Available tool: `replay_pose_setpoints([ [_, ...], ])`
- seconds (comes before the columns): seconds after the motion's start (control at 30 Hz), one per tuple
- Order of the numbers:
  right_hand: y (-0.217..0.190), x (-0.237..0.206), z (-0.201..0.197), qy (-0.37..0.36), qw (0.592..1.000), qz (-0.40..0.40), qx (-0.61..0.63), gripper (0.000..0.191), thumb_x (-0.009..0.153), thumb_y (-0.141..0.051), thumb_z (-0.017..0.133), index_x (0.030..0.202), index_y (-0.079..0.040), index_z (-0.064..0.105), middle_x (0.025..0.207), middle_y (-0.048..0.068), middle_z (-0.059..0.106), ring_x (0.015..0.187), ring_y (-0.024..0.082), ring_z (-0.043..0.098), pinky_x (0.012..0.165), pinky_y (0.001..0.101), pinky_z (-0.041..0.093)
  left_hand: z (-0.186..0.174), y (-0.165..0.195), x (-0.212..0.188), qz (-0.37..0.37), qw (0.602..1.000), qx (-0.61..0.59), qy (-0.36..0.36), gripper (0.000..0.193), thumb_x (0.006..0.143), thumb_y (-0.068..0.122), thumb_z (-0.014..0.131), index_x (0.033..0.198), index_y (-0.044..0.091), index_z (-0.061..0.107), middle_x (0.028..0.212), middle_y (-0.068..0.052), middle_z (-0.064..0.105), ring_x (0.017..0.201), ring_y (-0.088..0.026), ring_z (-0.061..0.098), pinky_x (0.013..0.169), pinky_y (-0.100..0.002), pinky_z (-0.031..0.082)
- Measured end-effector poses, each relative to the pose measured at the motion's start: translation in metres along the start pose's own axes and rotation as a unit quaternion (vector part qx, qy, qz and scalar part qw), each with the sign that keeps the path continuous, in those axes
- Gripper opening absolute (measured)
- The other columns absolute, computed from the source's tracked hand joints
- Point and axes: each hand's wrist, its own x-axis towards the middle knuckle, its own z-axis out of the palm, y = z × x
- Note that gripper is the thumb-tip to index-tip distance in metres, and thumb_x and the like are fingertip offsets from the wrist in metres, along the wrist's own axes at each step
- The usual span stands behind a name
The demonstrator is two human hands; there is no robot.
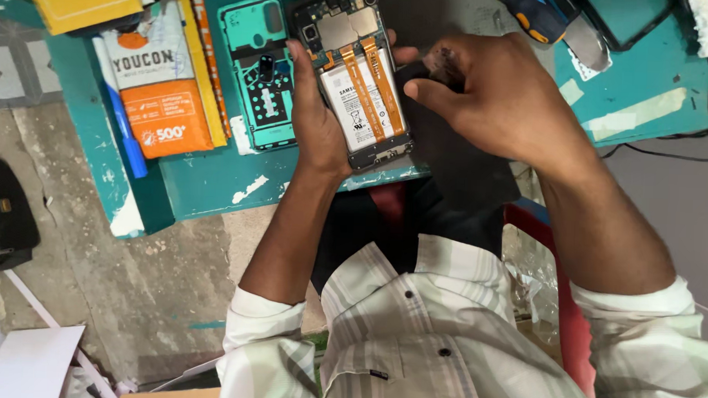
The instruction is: The person uses a screwdriver to remove screws from a disassembled smartphone, then wipes the internal components with a cloth and sprays a cleaning solution onto the battery area. The phone remains open on the workbench throughout.
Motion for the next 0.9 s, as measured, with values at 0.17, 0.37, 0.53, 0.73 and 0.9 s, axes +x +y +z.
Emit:
replay_pose_setpoints([
  [0.17,0.011,-0.002,0.002,0.025,1.000,-0.013,-0.004,0.022,0.100,-0.015,0.080,0.091,0.003,0.072,0.064,0.012,0.062,0.051,0.019,0.056,0.053,0.0342,0.045,0.005,-0.006,0.004,0.003,0.998,0.056,0.019,0.089,0.104,0.071,0.030,0.147,-0.003,0.053,0.133,-0.022,0.068,0.118,-0.032,0.070,0.096,-0.040,0.064],
  [0.37,0.019,0.002,0.014,0.045,0.994,-0.100,0.025,0.018,0.100,-0.012,0.080,0.114,-0.001,0.078,0.092,0.015,0.075,0.071,0.017,0.073,0.060,0.0284,0.053,0.005,-0.003,0.002,-0.011,0.984,0.176,0.023,0.094,0.102,0.076,0.025,0.142,-0.003,0.058,0.122,-0.021,0.072,0.106,-0.026,0.074,0.089,-0.038,0.066],
  [0.53,0.017,0.007,0.021,0.070,0.996,-0.058,0.024,0.012,0.096,-0.012,0.079,0.100,0.000,0.078,0.084,0.014,0.075,0.061,0.017,0.069,0.057,0.0305,0.053,0.008,-0.004,0.007,-0.010,0.990,0.142,0.024,0.093,0.103,0.075,0.027,0.143,-0.003,0.057,0.124,-0.021,0.071,0.108,-0.024,0.073,0.093,-0.037,0.064],
  [0.73,0.013,0.008,0.011,0.023,0.997,0.047,-0.055,0.037,0.097,-0.016,0.081,0.075,0.009,0.067,0.054,0.016,0.055,0.047,0.026,0.053,0.049,0.0393,0.044,0.005,-0.003,0.005,-0.001,0.989,0.147,-0.003,0.092,0.103,0.076,0.025,0.144,-0.001,0.056,0.124,-0.021,0.073,0.106,-0.023,0.073,0.090,-0.036,0.063],
  [0.9,0.016,0.010,-0.001,-0.027,0.998,-0.011,-0.062,0.026,0.090,-0.024,0.078,0.105,-0.003,0.077,0.068,0.018,0.065,0.055,0.030,0.063,0.058,0.0418,0.051,-0.015,-0.020,-0.001,-0.076,0.990,0.106,0.056,0.093,0.101,0.076,0.025,0.142,-0.001,0.058,0.120,-0.018,0.072,0.101,-0.023,0.074,0.087,-0.036,0.064],
])
